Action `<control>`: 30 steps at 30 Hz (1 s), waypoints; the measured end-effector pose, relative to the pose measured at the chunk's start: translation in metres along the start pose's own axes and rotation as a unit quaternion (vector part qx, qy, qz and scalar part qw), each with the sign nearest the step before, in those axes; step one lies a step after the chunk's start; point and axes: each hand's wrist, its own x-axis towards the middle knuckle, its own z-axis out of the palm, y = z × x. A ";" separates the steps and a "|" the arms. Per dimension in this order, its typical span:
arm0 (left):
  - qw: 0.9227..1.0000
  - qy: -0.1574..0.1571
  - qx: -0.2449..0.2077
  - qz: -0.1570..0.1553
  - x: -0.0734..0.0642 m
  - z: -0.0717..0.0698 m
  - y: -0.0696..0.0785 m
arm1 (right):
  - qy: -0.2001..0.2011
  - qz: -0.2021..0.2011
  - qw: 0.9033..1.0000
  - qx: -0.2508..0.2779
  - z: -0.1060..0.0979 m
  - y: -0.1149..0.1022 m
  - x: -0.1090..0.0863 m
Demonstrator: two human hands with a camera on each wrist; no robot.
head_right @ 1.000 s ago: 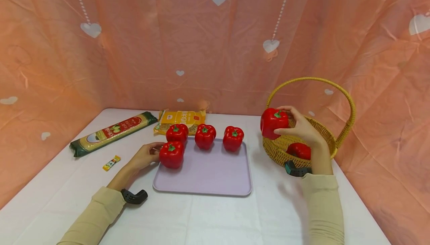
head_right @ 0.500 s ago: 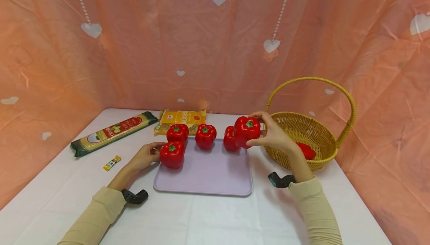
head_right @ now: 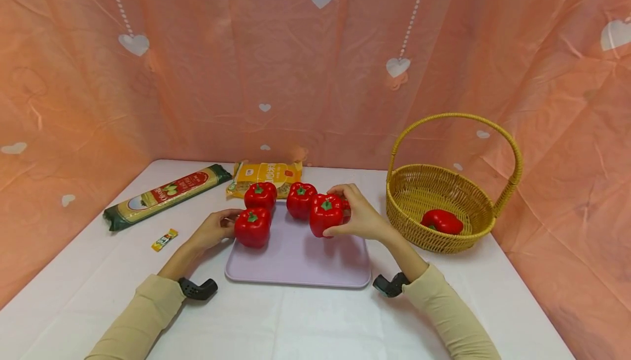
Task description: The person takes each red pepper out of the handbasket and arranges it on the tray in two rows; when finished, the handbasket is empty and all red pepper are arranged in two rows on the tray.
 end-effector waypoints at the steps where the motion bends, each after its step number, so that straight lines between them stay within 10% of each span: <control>1: 1.000 0.001 -0.001 -0.002 0.000 0.000 0.000 | 0.003 0.002 1.000 -0.008 0.005 0.000 0.001; 30: 1.000 -0.002 -0.007 -0.002 -0.001 0.000 0.001 | 0.001 0.007 0.994 -0.112 0.059 0.001 0.013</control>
